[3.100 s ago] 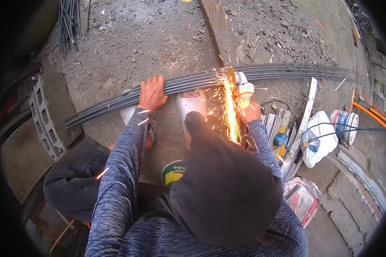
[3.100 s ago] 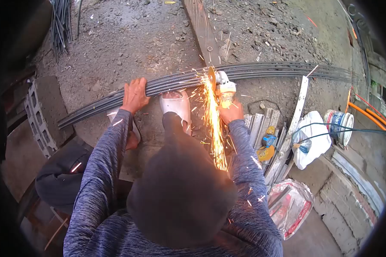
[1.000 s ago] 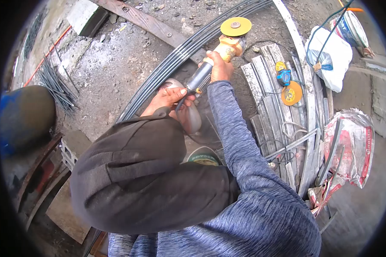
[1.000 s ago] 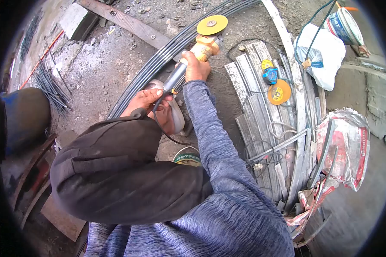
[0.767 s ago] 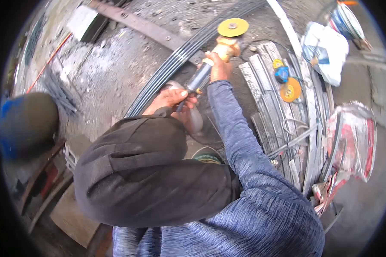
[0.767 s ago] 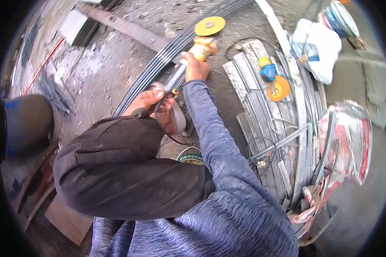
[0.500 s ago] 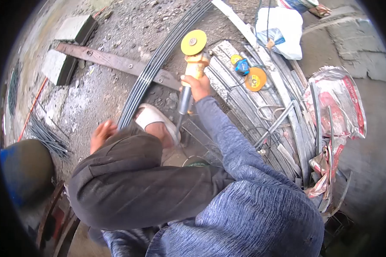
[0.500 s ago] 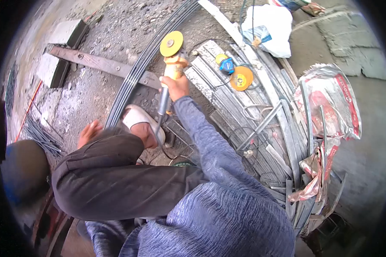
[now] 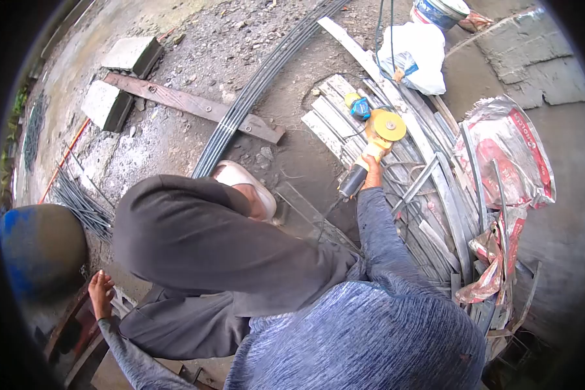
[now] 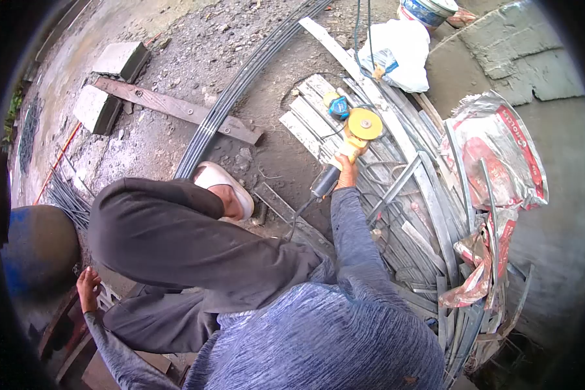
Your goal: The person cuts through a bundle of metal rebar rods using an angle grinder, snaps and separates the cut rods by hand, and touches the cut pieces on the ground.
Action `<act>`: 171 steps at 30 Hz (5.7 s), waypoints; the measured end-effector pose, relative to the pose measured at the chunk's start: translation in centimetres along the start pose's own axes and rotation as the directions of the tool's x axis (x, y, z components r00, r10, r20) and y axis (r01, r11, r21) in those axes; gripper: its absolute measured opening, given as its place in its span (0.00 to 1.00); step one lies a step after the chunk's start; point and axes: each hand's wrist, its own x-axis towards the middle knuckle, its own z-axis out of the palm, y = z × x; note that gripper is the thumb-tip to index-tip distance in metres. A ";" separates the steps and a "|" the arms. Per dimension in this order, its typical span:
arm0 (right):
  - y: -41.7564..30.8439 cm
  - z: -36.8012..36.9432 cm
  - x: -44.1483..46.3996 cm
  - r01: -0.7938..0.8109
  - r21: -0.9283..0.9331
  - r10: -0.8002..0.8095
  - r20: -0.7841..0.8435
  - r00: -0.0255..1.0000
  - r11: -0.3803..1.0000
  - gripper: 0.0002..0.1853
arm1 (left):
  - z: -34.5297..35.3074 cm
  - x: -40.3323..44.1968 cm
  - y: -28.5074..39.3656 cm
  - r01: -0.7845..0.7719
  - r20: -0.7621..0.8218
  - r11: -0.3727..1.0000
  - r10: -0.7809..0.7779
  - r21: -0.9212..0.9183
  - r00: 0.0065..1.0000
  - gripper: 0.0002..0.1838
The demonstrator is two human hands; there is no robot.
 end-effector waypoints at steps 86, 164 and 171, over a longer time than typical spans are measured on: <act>9.6 44.0 14.1 0.879 -0.302 0.535 0.704 0.467 -0.370 0.22 | 12.1 5.7 -0.2 -0.131 0.287 0.980 0.084 0.149 0.954 0.22; 19.1 45.0 22.7 0.882 -0.234 0.807 0.357 0.470 -0.409 0.42 | 20.5 -3.0 39.7 -0.314 0.101 0.482 0.417 0.818 0.903 0.09; 18.9 44.5 22.4 0.901 -0.180 0.782 0.448 0.433 -0.396 0.41 | 15.9 2.2 22.4 -0.218 0.160 0.621 0.149 0.753 0.976 0.18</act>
